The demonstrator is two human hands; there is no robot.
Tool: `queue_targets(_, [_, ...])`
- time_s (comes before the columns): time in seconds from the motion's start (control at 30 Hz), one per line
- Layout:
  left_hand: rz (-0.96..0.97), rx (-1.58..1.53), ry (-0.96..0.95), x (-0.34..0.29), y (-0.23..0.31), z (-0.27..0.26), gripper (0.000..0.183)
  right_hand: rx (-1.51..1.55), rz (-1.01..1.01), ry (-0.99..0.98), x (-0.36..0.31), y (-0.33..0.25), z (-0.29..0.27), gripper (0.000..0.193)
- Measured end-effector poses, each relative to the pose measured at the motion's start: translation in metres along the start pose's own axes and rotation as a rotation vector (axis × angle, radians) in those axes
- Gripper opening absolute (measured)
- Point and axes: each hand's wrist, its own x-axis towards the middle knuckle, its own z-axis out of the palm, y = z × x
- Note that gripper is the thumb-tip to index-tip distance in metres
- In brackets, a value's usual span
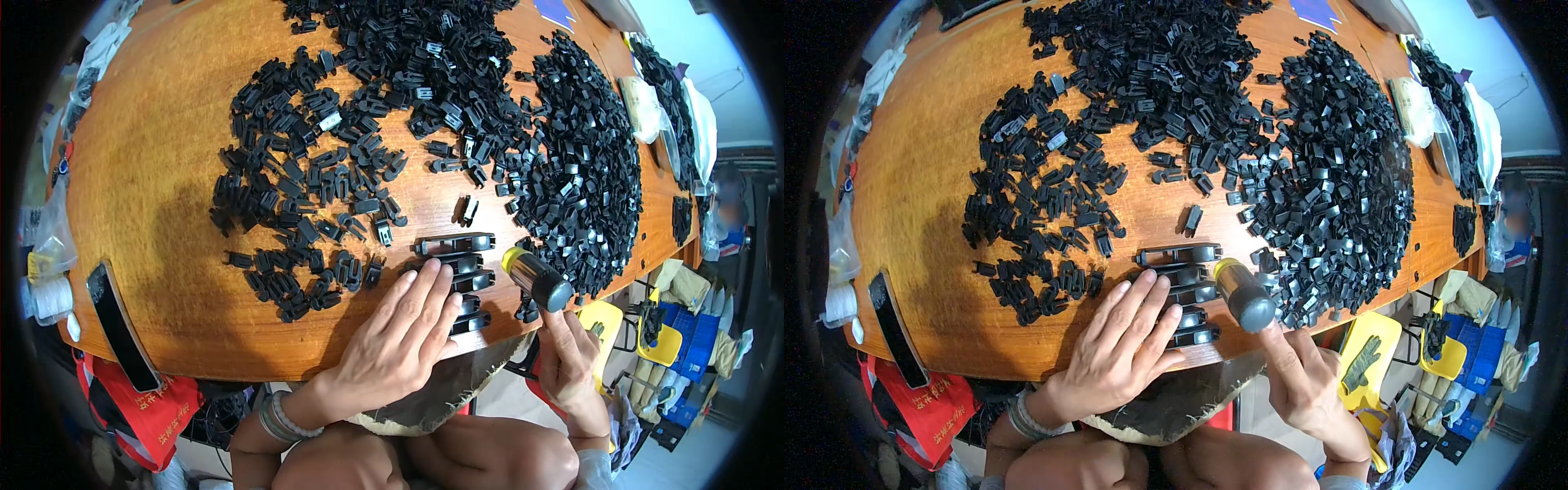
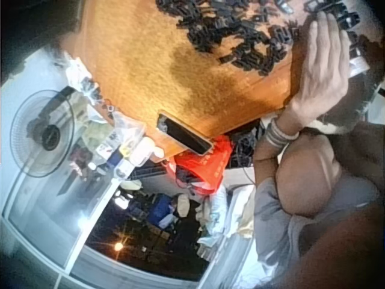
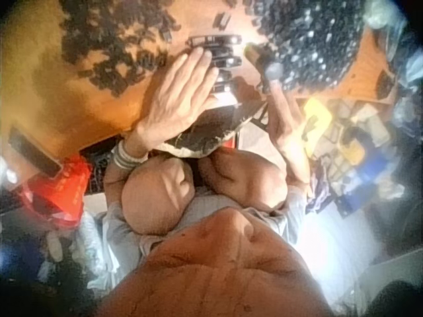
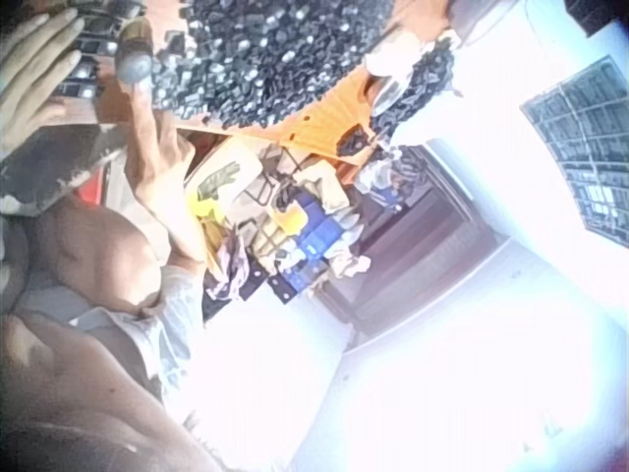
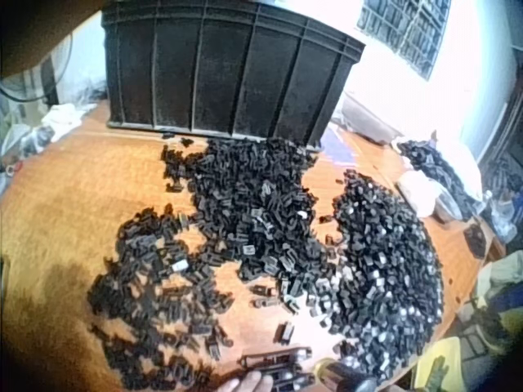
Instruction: The person assembles plastic components by fitting and snapping plastic pieces together by hand, tapping them with a small mallet, and arranging the assembled parts in a row on the table.
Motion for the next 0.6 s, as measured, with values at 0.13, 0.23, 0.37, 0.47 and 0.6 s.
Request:
queue_targets(0.13, [0.015, 0.003, -0.019, 0.003, 0.000, -0.004, 0.053, -0.024, -0.050, -0.072, 0.008, 0.007, 0.011, 0.071])
queue_targets(0.23, [0.006, -0.021, -0.010, 0.004, -0.001, -0.003, 0.052, -0.002, -0.030, -0.092, 0.012, 0.009, 0.013, 0.073])
queue_targets(0.37, [0.008, -0.009, -0.003, 0.003, -0.002, -0.004, 0.052, -0.023, -0.048, 0.073, 0.014, 0.006, 0.007, 0.074])
queue_targets(0.47, [0.013, -0.006, 0.000, 0.004, -0.001, -0.005, 0.051, -0.096, -0.057, 0.044, 0.015, 0.011, 0.013, 0.072])
queue_targets(0.6, [0.015, 0.014, -0.007, 0.003, -0.002, -0.005, 0.050, -0.069, -0.033, -0.027, 0.021, 0.012, 0.011, 0.071])
